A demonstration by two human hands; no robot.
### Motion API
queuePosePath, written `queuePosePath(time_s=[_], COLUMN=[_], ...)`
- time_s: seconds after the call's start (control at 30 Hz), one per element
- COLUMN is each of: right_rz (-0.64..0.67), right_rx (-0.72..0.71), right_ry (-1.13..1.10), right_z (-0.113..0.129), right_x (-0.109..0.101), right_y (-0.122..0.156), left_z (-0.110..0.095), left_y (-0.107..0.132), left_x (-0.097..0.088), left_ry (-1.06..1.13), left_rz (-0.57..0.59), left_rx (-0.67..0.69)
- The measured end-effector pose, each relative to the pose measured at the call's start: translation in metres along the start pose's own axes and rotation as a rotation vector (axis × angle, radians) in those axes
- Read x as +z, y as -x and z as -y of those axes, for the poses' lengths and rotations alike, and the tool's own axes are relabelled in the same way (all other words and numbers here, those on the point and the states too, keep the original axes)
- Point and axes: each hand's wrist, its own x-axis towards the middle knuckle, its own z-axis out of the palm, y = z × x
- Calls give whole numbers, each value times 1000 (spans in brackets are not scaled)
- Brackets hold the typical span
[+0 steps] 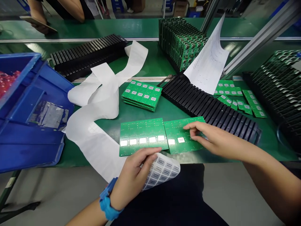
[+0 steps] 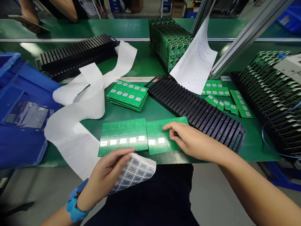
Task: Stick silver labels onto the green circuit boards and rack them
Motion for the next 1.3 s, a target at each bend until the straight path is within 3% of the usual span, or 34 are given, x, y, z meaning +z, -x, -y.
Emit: queuePosePath(time_s=[0.1,0.33,0.43,0.5,0.6,0.63,0.73,0.83,1.13,1.3], right_rz=[109,28,-84,-243,-474,-464,-255,-169,-124,-113], right_rx=[-18,-32,-72,-97,-96,-107,-155,-98,-123,-49], right_ry=[-111,-1,154,273,198,87,-292,-482,-463,-484], right_z=[-5,1,3,7,21,27,48,61,59,56], right_x=[-6,7,18,23,28,29,33,38,44,38], right_y=[-3,-5,3,10,16,15,5,-8,-9,-5], left_z=[-1,-5,-5,-6,-9,-10,-12,-11,-1,-1], left_y=[-2,-7,-9,-11,-14,-15,-15,-14,-17,-19], left_x=[-1,-1,2,2,2,1,-1,-2,2,2], left_ry=[3,-42,94,155,126,118,124,86,-72,-84], left_rz=[31,22,-12,-61,-95,-87,-70,-80,-232,-202], left_rx=[68,-4,-54,-88,-111,-109,-77,-13,133,147])
